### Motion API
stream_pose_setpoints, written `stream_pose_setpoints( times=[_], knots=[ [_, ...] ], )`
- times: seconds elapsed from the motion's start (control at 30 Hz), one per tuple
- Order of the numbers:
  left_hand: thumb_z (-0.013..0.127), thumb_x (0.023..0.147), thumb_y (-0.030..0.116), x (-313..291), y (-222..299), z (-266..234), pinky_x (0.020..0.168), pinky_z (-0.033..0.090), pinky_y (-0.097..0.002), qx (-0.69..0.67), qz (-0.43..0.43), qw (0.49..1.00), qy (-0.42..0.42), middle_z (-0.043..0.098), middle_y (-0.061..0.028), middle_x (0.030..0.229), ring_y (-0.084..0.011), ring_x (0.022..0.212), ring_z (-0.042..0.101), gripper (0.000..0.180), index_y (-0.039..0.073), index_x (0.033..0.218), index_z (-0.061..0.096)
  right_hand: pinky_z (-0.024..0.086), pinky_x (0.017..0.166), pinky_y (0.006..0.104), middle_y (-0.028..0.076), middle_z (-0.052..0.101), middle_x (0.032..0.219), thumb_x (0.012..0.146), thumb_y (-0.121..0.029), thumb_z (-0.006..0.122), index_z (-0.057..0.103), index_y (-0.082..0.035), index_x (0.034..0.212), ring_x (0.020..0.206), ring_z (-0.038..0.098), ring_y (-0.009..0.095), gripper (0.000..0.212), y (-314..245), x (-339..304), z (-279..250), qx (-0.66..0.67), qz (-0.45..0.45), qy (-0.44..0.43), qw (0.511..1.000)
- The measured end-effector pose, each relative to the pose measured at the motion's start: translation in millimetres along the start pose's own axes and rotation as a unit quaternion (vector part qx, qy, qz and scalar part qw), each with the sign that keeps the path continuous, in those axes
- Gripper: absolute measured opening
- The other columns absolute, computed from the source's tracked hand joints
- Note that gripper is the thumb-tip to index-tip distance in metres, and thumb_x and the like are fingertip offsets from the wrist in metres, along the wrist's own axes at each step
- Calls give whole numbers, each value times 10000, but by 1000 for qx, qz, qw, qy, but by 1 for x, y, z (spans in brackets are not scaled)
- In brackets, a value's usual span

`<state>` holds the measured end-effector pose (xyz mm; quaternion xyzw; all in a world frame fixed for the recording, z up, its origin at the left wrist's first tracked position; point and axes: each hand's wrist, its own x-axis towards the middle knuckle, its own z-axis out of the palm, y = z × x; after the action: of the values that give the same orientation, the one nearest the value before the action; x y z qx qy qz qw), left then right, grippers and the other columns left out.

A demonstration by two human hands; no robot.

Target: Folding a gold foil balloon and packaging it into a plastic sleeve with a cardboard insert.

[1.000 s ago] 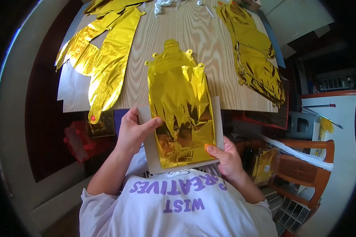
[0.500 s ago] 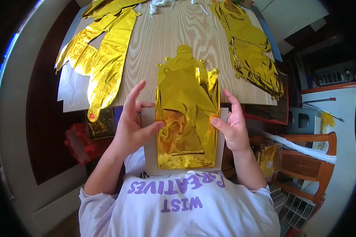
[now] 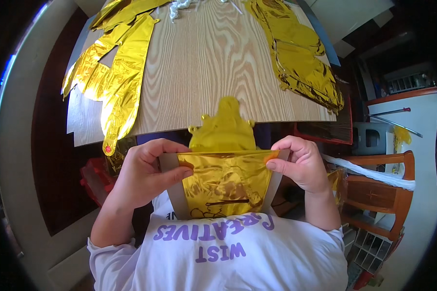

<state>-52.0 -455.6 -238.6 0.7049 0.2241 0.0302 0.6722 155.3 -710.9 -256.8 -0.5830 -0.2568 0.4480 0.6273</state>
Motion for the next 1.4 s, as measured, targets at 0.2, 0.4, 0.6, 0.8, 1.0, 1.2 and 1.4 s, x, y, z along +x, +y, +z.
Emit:
stream_pose_setpoints(
  times=[0.2, 0.4, 0.6, 0.8, 1.0, 1.2, 1.4],
  knots=[
    [840, 836, 68, -1, -1, -10, 658, 502, -217, -9, -31, 999, -28, 699, 6, 831, -33, 766, 614, 214, -11, 945, 674, 472, 687, 194, -42, 671, 865, 870, -40, 800, 702, -7, 941, 759, 573, 14, 126, -8, 6, 2, 6, 11, -7, 1000],
    [844, 830, 77, 15, 18, -20, 653, 502, -216, -77, -99, 992, -28, 702, -8, 842, -44, 735, 620, 205, 7, 920, 674, 423, 643, 176, -87, 621, 763, 907, -130, 784, 699, -33, 902, 701, 512, -4, 130, -37, 18, 3, -56, 65, -7, 996],
    [829, 833, 86, 55, 74, -32, 692, 580, -278, -200, -129, 971, -10, 717, -73, 923, -136, 795, 701, 285, -20, 1029, 653, 374, 499, 200, -65, 601, 680, 876, -227, 818, 699, -75, 874, 573, 481, 12, 193, -92, 70, -17, -136, 50, -17, 989],
    [808, 853, 158, 157, -5, -59, 679, 597, -315, -77, -214, 974, -7, 714, -100, 907, -189, 758, 714, 358, -43, 1097, 640, 357, 476, 219, -35, 626, 672, 847, -204, 833, 701, -90, 826, 534, 458, 33, 175, -31, 170, -58, -187, 193, 17, 963],
    [713, 920, 358, 164, 23, -39, 886, 538, -392, 621, 62, 769, 139, 676, -159, 1149, -274, 1056, 666, 426, 18, 1171, 668, 353, 452, 250, -4, 627, 655, 836, -169, 826, 709, -35, 821, 485, 458, 68, 179, -32, 210, -66, -325, 163, 49, 930],
    [582, 967, 495, 172, -22, 15, 1221, 226, -491, 527, 294, 797, 39, 387, -233, 1560, -374, 1486, 312, 771, -38, 1494, 402, 409, 488, 274, -7, 621, 671, 838, -128, 806, 702, -20, 814, 535, 519, 83, 152, -32, 211, -59, -308, 123, 47, 942],
    [460, 967, 647, 180, -46, 19, 1236, 175, -517, 538, 321, 779, 26, 342, -245, 1595, -385, 1512, 272, 900, -63, 1511, 362, 468, 568, 315, 6, 623, 674, 860, -195, 799, 704, -23, 862, 591, 565, 125, 197, -21, 210, -66, -407, 48, 73, 909]
  ],
)
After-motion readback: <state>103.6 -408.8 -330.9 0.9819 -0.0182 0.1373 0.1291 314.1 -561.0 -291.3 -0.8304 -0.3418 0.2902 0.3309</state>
